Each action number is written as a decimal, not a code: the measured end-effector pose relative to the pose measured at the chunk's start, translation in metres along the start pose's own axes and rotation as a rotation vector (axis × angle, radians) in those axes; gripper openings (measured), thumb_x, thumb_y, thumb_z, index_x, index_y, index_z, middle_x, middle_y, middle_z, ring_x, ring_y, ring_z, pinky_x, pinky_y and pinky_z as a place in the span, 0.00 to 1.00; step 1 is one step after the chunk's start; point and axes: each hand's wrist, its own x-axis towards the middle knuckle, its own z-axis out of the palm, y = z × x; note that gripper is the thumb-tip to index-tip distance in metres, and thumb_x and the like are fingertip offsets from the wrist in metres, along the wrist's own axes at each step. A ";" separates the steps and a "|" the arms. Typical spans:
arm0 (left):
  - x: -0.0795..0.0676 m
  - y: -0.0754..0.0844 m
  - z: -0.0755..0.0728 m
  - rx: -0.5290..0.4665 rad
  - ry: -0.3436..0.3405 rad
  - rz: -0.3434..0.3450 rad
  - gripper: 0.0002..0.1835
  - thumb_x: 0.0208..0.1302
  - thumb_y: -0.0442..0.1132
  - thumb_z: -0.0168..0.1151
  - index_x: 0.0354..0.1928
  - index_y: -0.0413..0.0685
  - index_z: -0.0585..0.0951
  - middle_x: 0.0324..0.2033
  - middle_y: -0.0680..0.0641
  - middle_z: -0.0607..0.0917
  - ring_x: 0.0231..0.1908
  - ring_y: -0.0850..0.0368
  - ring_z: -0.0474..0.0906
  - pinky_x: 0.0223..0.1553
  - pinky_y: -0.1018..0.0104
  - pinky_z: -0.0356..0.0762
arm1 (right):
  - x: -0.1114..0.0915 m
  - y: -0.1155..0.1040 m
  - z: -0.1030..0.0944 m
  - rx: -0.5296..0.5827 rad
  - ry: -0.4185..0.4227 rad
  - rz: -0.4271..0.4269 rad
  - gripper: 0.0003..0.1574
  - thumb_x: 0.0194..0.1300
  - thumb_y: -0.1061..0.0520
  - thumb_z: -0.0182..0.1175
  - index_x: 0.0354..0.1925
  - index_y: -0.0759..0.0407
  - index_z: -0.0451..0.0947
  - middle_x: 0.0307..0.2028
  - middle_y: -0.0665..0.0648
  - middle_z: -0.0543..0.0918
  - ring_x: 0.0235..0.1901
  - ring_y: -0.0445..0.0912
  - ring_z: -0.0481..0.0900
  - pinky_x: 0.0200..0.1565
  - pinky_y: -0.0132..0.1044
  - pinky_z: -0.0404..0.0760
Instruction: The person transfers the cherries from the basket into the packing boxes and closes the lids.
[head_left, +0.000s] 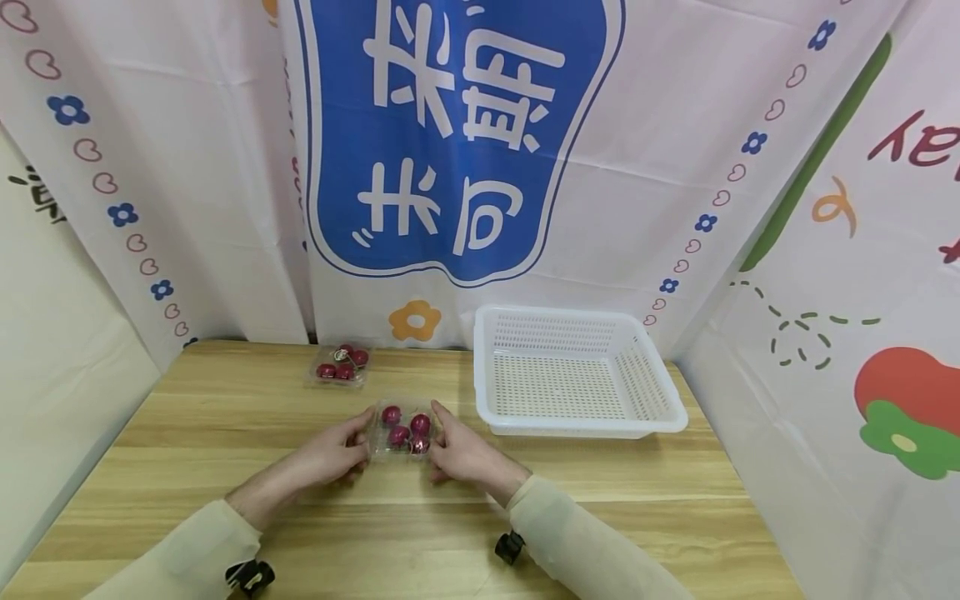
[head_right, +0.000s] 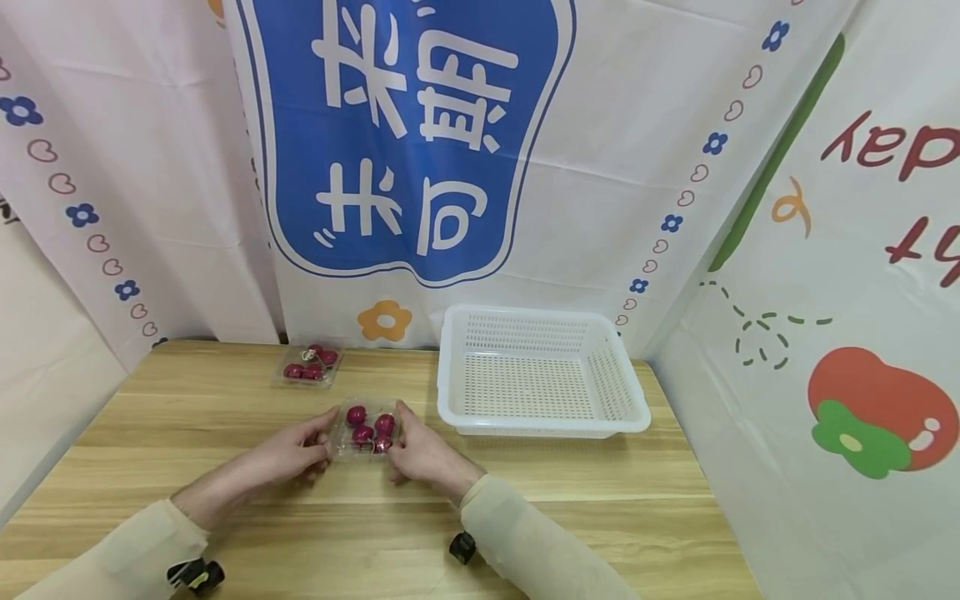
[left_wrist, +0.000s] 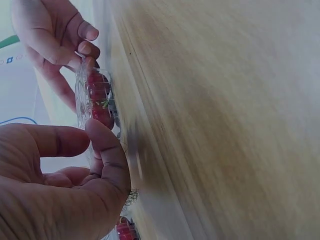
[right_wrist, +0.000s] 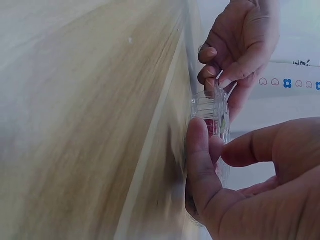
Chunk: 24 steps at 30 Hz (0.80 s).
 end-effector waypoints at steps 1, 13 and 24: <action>0.000 0.000 0.000 0.004 0.000 0.004 0.44 0.88 0.34 0.57 0.96 0.41 0.50 0.42 0.43 0.84 0.33 0.53 0.80 0.27 0.70 0.73 | 0.000 0.000 0.000 0.000 -0.001 0.001 0.58 0.84 0.74 0.57 0.98 0.58 0.42 0.34 0.55 0.79 0.28 0.45 0.83 0.38 0.38 0.97; 0.002 0.004 0.001 0.049 0.015 -0.004 0.43 0.88 0.35 0.54 0.96 0.40 0.50 0.36 0.42 0.86 0.31 0.53 0.81 0.29 0.66 0.80 | 0.004 0.004 -0.002 0.086 -0.008 0.028 0.60 0.82 0.74 0.60 0.98 0.53 0.45 0.38 0.58 0.82 0.35 0.47 0.84 0.40 0.40 0.99; 0.009 -0.001 -0.003 -0.163 -0.036 -0.028 0.43 0.91 0.32 0.50 0.97 0.43 0.43 0.41 0.43 0.86 0.38 0.55 0.82 0.38 0.66 0.88 | 0.006 0.002 -0.002 0.113 0.008 0.038 0.61 0.82 0.75 0.59 0.98 0.53 0.43 0.44 0.69 0.87 0.36 0.50 0.87 0.40 0.43 1.00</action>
